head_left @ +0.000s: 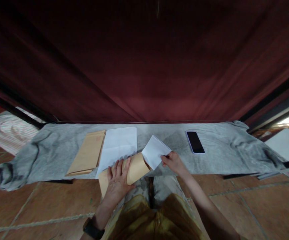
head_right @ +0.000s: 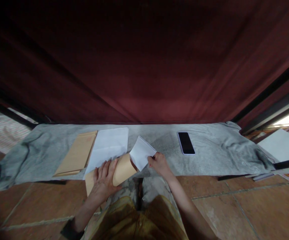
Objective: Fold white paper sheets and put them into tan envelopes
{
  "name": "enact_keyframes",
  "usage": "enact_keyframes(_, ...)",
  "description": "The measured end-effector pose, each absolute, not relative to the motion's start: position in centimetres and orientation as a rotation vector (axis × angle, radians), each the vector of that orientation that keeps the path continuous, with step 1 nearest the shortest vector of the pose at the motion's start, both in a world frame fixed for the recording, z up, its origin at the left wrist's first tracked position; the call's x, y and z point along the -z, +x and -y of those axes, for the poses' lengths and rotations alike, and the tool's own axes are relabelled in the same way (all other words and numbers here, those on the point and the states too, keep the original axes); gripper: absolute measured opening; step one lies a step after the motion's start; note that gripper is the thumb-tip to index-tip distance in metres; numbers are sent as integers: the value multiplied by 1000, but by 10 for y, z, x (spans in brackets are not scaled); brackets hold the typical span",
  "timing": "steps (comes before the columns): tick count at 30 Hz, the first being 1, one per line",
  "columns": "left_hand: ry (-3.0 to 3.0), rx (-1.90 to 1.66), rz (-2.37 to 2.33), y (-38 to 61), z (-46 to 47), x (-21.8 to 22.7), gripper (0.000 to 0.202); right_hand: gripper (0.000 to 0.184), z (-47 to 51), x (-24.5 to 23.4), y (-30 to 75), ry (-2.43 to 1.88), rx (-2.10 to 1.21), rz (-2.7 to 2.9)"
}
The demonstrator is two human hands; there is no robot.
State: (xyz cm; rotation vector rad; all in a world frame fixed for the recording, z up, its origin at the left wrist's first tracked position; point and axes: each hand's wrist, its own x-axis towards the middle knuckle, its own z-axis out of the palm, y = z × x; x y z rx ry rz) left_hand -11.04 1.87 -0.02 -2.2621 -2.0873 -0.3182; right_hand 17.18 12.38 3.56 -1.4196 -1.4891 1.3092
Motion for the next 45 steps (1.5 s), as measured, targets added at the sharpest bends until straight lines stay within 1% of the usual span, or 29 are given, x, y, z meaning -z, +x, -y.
enact_keyframes(3, -2292, 312, 2116, -108, -17, 1, 122, 18, -124, -29, 169, -1350, -1420, 1330)
enact_keyframes(6, -2309, 300, 2190, -106, -16, 2, 122, 18, -123, -22, 166, -1317, -1467, 1240)
enact_keyframes(9, -2348, 295, 2235, -105, -16, 2, 122, 20, -119, -16, 164, -1324, -1469, 1179)
enact_keyframes(14, -2381, 289, 2287, -102, -17, -1, 124, 32, -114, -8, 158, -1320, -1437, 1086)
enact_keyframes(24, -2337, 267, 2258, -96, -18, -2, 122, 34, -107, 1, 149, -1347, -1378, 929)
enact_keyframes(27, -2351, 281, 2250, -95, -19, -2, 124, 38, -103, -1, 152, -1288, -1478, 855)
enact_keyframes(32, -2408, 252, 2194, -92, -18, 2, 123, 45, -89, 2, 159, -1227, -1763, 801)
enact_keyframes(36, -2458, 244, 2123, -92, -15, 4, 121, 43, -83, 7, 162, -1230, -1847, 850)
enact_keyframes(45, -2428, 187, 2067, -84, -16, 3, 119, 37, -83, 11, 154, -1280, -1777, 738)
